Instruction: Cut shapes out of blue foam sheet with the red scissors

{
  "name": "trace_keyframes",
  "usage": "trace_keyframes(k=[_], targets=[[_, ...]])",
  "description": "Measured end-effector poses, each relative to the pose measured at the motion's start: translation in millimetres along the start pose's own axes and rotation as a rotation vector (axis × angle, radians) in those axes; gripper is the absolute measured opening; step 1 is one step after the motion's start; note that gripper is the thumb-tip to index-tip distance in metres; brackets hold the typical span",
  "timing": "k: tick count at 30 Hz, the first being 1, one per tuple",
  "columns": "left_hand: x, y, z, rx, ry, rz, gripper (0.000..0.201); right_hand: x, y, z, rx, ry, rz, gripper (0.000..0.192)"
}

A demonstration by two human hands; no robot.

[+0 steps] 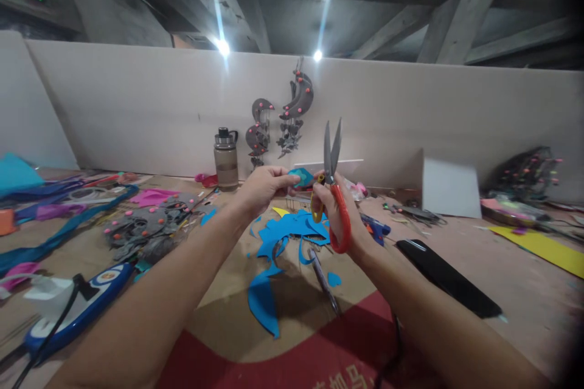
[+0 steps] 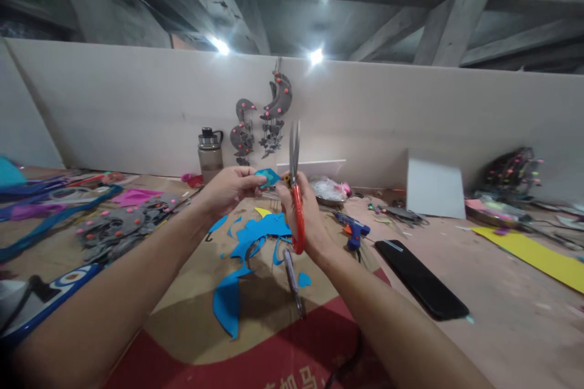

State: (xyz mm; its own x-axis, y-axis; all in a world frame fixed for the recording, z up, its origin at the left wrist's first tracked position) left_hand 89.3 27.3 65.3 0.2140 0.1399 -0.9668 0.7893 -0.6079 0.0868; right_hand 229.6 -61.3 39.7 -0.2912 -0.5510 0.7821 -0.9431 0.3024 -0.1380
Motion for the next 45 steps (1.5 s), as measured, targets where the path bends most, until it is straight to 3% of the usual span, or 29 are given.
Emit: trace_keyframes(k=[6,11,19,32,45], targets=[[-6,-41.4,-13,-0.256,0.086,0.160,0.025,8,16,10,0.163,0.122,-0.037,0.040],[-9,-57.5,-19,-0.307,0.121,0.236,0.020,4,20,14,0.273,0.174,0.097,0.038],[-16,-47.9,-13,-0.317,0.088,0.252,0.018,-4,23,17,0.274,0.209,0.084,0.038],[-16,-17.4,-2,-0.145,0.077,0.133,0.034,3,21,14,0.211,0.105,0.041,0.043],[-14,-15.8,-2,-0.091,0.068,0.116,0.025,-1,23,16,0.230,0.180,-0.097,0.045]])
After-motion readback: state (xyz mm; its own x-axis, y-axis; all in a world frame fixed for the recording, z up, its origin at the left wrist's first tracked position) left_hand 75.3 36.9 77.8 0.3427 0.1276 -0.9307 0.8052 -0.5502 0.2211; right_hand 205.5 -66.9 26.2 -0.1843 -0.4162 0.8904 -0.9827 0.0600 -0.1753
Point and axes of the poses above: each hand's wrist, its own z-axis away from the middle knuckle, its own y-axis out of the palm, x = y × z, the point moved 3 cm from there along -z, towards the middle knuckle, and after that the axes turned 3 degrees about -y, right-handed, at the moved point
